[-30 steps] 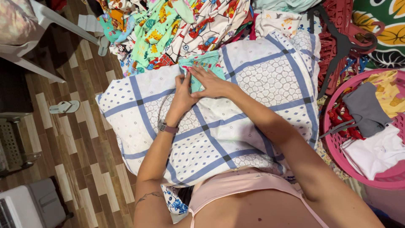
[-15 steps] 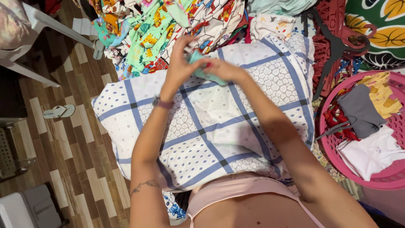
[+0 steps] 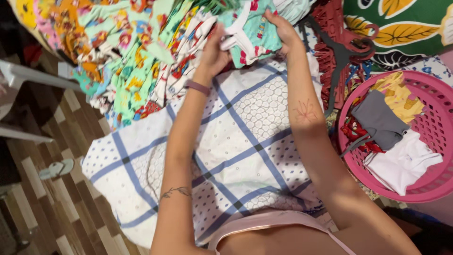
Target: The person folds several items of clothing by hand, including a white patterned garment, a green garment with cartoon prints, and an orange top, before placing them onto a pile and manipulating a green plastic multi-clip hanger.
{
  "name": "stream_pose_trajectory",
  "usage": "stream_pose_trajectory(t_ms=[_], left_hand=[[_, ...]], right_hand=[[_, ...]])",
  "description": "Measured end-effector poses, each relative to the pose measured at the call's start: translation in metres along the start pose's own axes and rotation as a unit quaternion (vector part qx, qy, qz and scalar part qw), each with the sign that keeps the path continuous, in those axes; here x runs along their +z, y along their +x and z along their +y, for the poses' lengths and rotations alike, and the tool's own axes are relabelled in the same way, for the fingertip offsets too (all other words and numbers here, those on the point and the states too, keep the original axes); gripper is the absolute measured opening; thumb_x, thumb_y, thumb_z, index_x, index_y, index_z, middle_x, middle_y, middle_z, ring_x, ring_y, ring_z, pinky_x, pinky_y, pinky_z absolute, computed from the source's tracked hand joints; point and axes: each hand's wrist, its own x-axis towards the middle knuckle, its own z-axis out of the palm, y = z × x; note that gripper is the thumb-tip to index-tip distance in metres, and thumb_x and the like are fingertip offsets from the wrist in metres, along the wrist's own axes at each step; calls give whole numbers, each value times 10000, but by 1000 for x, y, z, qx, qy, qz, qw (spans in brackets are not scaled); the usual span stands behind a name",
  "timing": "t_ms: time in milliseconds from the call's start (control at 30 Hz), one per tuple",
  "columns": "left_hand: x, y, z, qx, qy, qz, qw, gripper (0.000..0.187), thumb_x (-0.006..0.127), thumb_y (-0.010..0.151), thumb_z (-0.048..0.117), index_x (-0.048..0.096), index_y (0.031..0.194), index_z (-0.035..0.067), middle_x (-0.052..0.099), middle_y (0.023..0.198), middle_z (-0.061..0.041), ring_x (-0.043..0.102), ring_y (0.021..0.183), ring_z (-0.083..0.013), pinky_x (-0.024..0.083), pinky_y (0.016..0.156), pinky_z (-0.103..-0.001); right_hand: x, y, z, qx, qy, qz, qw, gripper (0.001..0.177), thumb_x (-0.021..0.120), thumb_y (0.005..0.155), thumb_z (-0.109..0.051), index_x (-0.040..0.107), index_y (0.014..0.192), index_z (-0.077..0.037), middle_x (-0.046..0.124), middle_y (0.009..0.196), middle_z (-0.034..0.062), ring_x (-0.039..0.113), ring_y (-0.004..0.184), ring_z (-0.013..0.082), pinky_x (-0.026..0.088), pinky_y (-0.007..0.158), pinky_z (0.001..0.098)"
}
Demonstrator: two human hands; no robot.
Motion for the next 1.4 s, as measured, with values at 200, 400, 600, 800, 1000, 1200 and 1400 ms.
stream_pose_trajectory(t_ms=[200, 400, 600, 800, 1000, 1200, 1400], left_hand=[[-30, 75, -71, 112, 371, 97, 917, 659, 740, 772, -73, 472, 1367, 19, 669, 1209, -129, 686, 1078, -259, 579, 930, -392], [-27, 86, -96, 214, 606, 126, 756, 869, 716, 815, -22, 302, 1578, 22, 574, 1397, -234, 611, 1252, -324, 518, 1061, -401], [-56, 61, -117, 180, 720, 119, 660, 1126, 824, 723, 87, 99, 1585, 49, 367, 1522, -334, 412, 1371, -451, 343, 1137, -447], [-64, 29, -82, 45, 777, 74, 623, 594, 797, 884, 225, 544, 1399, 70, 566, 1338, -217, 567, 1233, -350, 460, 1052, -411], [-34, -68, 51, 319, 640, 58, 696, 207, 575, 934, 28, 635, 1132, 38, 705, 1013, -88, 694, 955, -193, 563, 875, -325], [-59, -108, 120, 463, 722, 384, 342, 443, 862, 793, 267, 533, 889, -14, 570, 799, -144, 555, 722, -286, 447, 609, -394], [-76, -125, 129, 366, 567, 238, 698, 256, 759, 979, 136, 578, 846, 12, 552, 777, -43, 492, 702, -148, 406, 643, -328]], right_hand=[[-59, 4, 21, 57, -334, 264, 903, 415, 717, 976, -332, 654, 1199, 12, 730, 1059, 111, 689, 900, 188, 568, 763, 346], [-70, 0, 31, -37, -357, 356, 863, 452, 877, 809, -167, 676, 1181, -9, 752, 1100, 147, 715, 988, 243, 567, 871, 377], [-59, 11, 41, -75, -576, 332, 743, 439, 756, 860, -152, 634, 1280, -108, 694, 1362, 142, 632, 1314, 281, 513, 1126, 367], [-45, 27, 66, 288, -629, 91, 717, 788, 869, 629, -296, 583, 1342, -124, 647, 1383, 215, 669, 1251, 352, 528, 1044, 430], [5, 52, 69, -270, -600, 129, 741, 217, 753, 881, -122, 710, 1083, -54, 613, 1050, 156, 624, 1022, 331, 514, 906, 412], [168, 52, 96, -345, -421, 42, 838, 89, 667, 945, -16, 686, 1021, -57, 617, 1014, 56, 620, 945, 170, 494, 800, 283], [220, 64, 148, -189, -281, -30, 940, 86, 688, 1000, -94, 681, 1085, -91, 637, 1004, 13, 601, 870, 97, 496, 749, 265]])
